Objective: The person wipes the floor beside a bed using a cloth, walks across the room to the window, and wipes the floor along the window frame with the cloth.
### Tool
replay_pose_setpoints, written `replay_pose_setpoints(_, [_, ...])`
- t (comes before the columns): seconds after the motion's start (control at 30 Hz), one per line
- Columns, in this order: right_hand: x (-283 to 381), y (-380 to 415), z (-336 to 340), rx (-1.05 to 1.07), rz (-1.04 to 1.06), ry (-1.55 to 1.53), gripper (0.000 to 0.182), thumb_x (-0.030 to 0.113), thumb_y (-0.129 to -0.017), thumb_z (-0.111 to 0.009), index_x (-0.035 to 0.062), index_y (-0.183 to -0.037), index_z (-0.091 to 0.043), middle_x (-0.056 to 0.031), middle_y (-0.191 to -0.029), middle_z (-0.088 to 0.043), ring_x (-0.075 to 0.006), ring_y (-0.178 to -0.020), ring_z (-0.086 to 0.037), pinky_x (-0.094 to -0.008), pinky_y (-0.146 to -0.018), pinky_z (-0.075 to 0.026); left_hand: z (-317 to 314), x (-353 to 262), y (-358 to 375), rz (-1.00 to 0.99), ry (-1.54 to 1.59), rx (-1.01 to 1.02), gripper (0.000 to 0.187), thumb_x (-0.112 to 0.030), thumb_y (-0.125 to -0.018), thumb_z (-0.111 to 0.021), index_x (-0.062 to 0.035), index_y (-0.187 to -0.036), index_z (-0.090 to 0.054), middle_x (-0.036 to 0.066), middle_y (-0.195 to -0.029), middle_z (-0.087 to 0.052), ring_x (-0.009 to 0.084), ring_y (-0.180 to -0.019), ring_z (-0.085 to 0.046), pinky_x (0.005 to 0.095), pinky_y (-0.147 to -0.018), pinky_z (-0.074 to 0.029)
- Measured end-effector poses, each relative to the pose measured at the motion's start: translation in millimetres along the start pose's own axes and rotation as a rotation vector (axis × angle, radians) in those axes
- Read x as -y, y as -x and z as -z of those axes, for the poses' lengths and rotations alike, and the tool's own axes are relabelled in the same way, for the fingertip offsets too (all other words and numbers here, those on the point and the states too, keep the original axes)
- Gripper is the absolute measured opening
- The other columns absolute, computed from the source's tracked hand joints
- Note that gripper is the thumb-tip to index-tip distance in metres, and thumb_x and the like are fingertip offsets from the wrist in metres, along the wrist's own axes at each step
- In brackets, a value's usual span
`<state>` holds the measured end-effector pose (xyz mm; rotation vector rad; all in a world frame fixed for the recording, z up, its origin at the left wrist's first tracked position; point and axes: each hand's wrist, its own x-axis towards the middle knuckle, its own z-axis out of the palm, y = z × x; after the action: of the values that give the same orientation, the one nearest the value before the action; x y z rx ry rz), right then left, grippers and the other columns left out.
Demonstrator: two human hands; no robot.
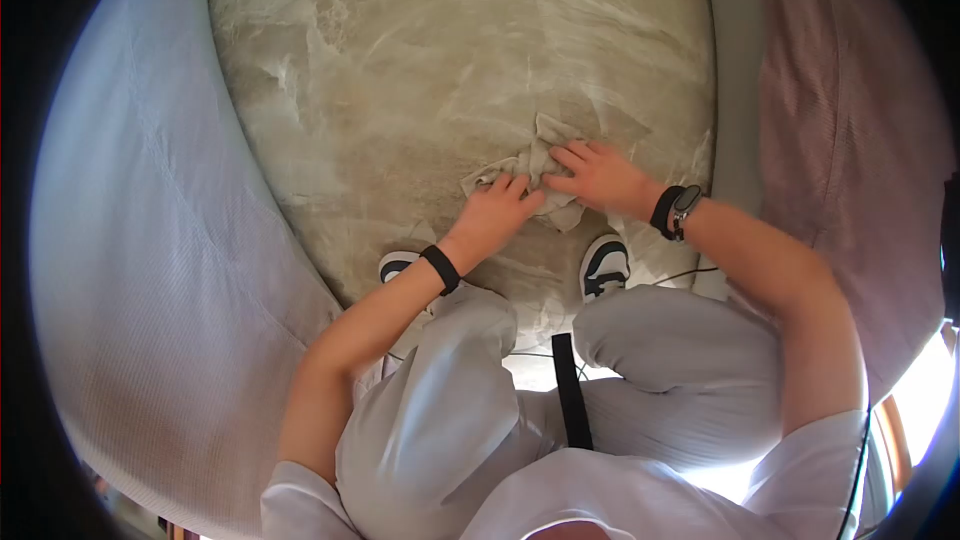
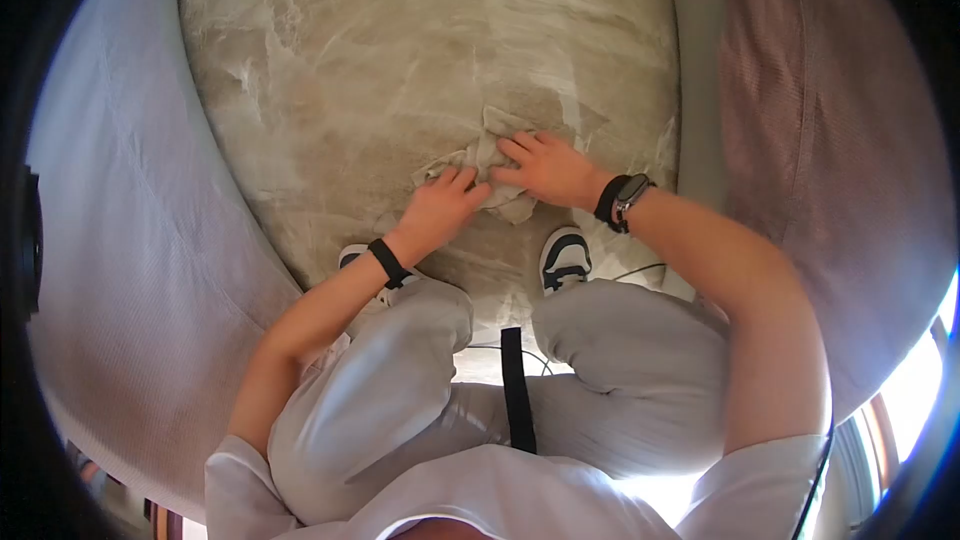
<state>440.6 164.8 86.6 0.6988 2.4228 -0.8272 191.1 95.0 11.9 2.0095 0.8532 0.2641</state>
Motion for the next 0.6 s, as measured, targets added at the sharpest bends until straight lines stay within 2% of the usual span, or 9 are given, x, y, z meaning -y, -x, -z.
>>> replay_pose_setpoints(0.07, [4, -5, -4, -0.142, -0.059, -0.042, 0.055, 0.019, -0.080, -0.078, 0.0216, -0.132, -0.060, -0.0101, -0.141, -0.056, -0.0297, -0.133, -0.052, -0.0426, -0.105, -0.047, 18, 2, -10, 0.042, 0.061, 0.027, 0.050, -0.013, -0.079, -0.077, -0.0146, -0.126, -0.062, 0.011, -0.113, -0.059, 0.0326, -0.105, -0.064, 0.0452, -0.082, -0.059])
replay_pose_setpoints(0.13, [-14, -29, 12, -0.231, 0.004, -0.009, 0.052, 0.020, -0.081, -0.077, 0.0221, -0.130, -0.062, -0.0083, -0.139, -0.057, -0.0285, -0.132, -0.053, -0.0415, -0.105, -0.047, 46, 12, -22, 0.122, 0.096, 0.043, 0.051, -0.012, -0.078, -0.077, -0.0140, -0.126, -0.061, 0.012, -0.114, -0.059, 0.0341, -0.106, -0.064, 0.0459, -0.081, -0.058])
replay_pose_setpoints(0.23, [-43, -78, 35, -0.388, 0.043, -0.037, 0.057, 0.013, -0.082, -0.076, 0.0212, -0.136, -0.062, -0.0073, -0.146, -0.056, -0.0276, -0.135, -0.053, -0.0430, -0.109, -0.045, 69, 38, -24, 0.321, 0.023, -0.147, 0.047, -0.010, -0.082, -0.074, -0.0131, -0.127, -0.061, 0.014, -0.119, -0.061, 0.0376, -0.108, -0.063, 0.0492, -0.085, -0.056])
replay_pose_setpoints(0.33, [-69, -132, 47, -0.516, -0.121, 0.048, 0.052, 0.011, -0.087, -0.071, 0.0222, -0.137, -0.063, -0.0069, -0.147, -0.057, -0.0269, -0.136, -0.054, -0.0432, -0.109, -0.047, 97, 74, -50, 0.448, -0.053, -0.332, 0.046, -0.008, -0.088, -0.069, -0.0120, -0.133, -0.060, 0.017, -0.125, -0.061, 0.0391, -0.118, -0.060, 0.0490, -0.094, -0.054])
replay_pose_setpoints(0.4, [-88, -148, 55, -0.539, -0.236, 0.076, 0.046, 0.010, -0.092, -0.066, 0.0235, -0.136, -0.063, -0.0055, -0.143, -0.060, -0.0259, -0.133, -0.056, -0.0432, -0.107, -0.048, 104, 80, -76, 0.387, -0.154, -0.401, 0.046, -0.005, -0.091, -0.066, -0.0107, -0.136, -0.059, 0.017, -0.129, -0.061, 0.0402, -0.121, -0.059, 0.0478, -0.098, -0.053])
replay_pose_setpoints(0.47, [-110, -143, 53, -0.638, -0.268, 0.086, 0.049, 0.009, -0.092, -0.067, 0.0220, -0.140, -0.062, -0.0076, -0.144, -0.060, -0.0290, -0.133, -0.057, -0.0444, -0.107, -0.050, 104, 83, -97, 0.320, -0.229, -0.456, 0.047, -0.004, -0.092, -0.063, -0.0102, -0.138, -0.059, 0.017, -0.132, -0.061, 0.0409, -0.123, -0.058, 0.0473, -0.101, -0.053])
replay_pose_setpoints(0.53, [-128, -121, 59, -0.683, -0.310, 0.051, 0.051, 0.009, -0.092, -0.068, 0.0206, -0.141, -0.061, -0.0093, -0.145, -0.061, -0.0318, -0.133, -0.058, -0.0450, -0.107, -0.051, 100, 82, -127, 0.230, -0.279, -0.514, 0.048, -0.003, -0.093, -0.062, -0.0104, -0.140, -0.059, 0.017, -0.135, -0.061, 0.0411, -0.123, -0.059, 0.0474, -0.102, -0.053])
replay_pose_setpoints(0.6, [-145, -85, 70, -0.677, -0.364, -0.049, 0.051, 0.008, -0.091, -0.068, 0.0194, -0.140, -0.062, -0.0106, -0.146, -0.061, -0.0344, -0.131, -0.059, -0.0451, -0.106, -0.051, 90, 79, -159, 0.144, -0.346, -0.524, 0.050, -0.005, -0.094, -0.063, -0.0123, -0.143, -0.058, 0.016, -0.133, -0.061, 0.0398, -0.120, -0.059, 0.0473, -0.097, -0.055])
